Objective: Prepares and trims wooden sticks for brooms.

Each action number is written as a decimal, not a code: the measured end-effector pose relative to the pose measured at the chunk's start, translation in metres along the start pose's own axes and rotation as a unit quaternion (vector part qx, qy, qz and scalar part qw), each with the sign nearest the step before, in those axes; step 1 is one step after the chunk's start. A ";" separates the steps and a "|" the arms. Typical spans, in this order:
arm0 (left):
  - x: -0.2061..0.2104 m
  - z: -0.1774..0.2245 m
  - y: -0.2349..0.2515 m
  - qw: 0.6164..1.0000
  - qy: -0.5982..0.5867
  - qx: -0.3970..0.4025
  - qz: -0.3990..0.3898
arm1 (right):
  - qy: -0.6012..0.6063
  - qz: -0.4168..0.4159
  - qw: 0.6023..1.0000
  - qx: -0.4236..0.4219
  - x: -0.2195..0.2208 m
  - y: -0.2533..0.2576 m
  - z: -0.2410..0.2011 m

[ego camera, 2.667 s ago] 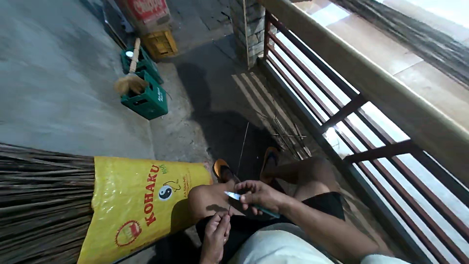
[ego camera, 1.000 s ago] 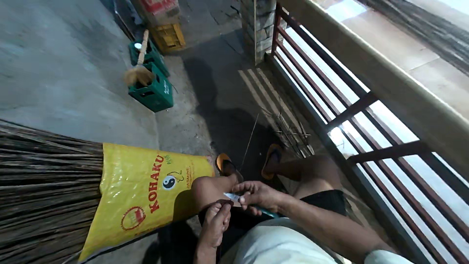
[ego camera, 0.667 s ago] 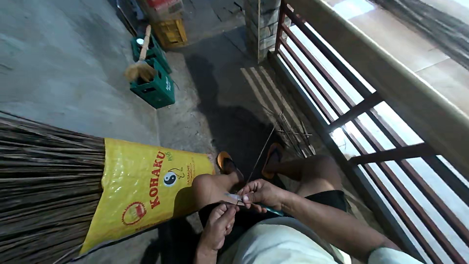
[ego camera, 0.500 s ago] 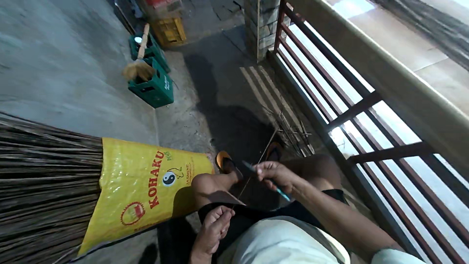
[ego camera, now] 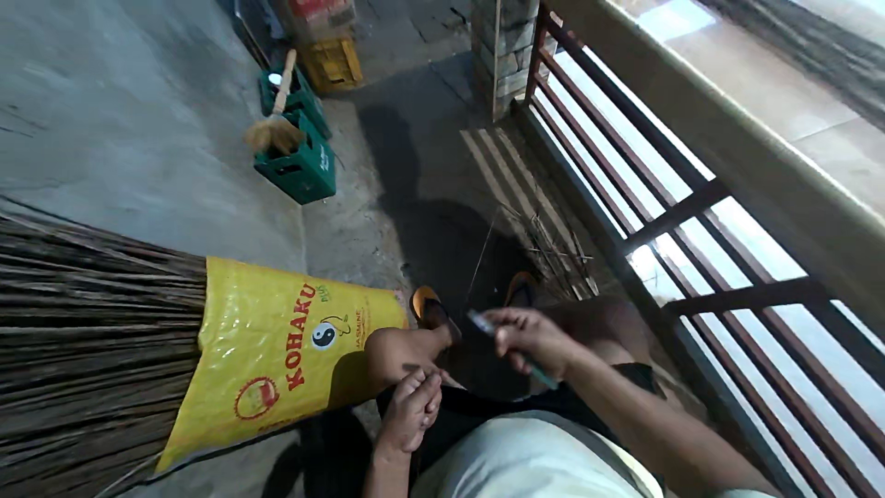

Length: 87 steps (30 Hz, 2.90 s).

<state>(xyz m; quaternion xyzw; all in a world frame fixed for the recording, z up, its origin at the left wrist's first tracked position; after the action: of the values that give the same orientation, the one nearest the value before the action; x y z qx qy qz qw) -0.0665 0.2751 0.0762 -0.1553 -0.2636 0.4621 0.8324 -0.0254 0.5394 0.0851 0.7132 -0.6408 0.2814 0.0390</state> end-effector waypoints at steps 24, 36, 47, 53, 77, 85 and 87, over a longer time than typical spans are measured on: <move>-0.003 -0.025 0.006 0.984 0.144 0.077 0.076 | 0.034 -0.040 0.996 0.066 0.042 0.023 0.063; 0.002 -0.029 0.002 0.997 0.059 0.021 0.045 | -0.009 -0.010 0.999 0.045 0.015 0.019 0.034; -0.005 -0.025 -0.002 0.999 0.033 0.009 0.042 | 0.136 0.306 0.942 -0.028 -0.052 0.050 0.003; -0.010 0.014 -0.002 0.990 0.124 0.067 0.015 | 0.202 0.351 0.914 -0.034 -0.072 0.046 0.010; -0.081 0.113 -0.041 0.896 0.115 0.397 0.165 | 0.121 0.398 0.898 -0.142 -0.167 -0.042 -0.037; 0.055 0.178 -0.011 0.787 0.003 0.612 0.076 | 0.127 -0.069 0.987 -0.067 0.022 -0.013 0.012; 0.076 0.182 -0.011 0.773 -0.009 0.630 0.071 | 0.144 -0.147 0.976 -0.066 0.045 -0.010 0.019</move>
<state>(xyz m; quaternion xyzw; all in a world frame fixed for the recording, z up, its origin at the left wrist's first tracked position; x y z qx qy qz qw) -0.1320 0.3365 0.2516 0.3902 0.0905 0.5836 0.7064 -0.0088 0.4929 0.0928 0.7477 -0.5337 0.3290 0.2188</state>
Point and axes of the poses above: each hand's wrist, its own y-axis towards the middle knuckle, its own x-axis out of the palm, z = x × y, the point moved 2 cm from there along y, towards the middle knuckle, and after that the axes turned 1 degree about -y, right-handed, at the moved point
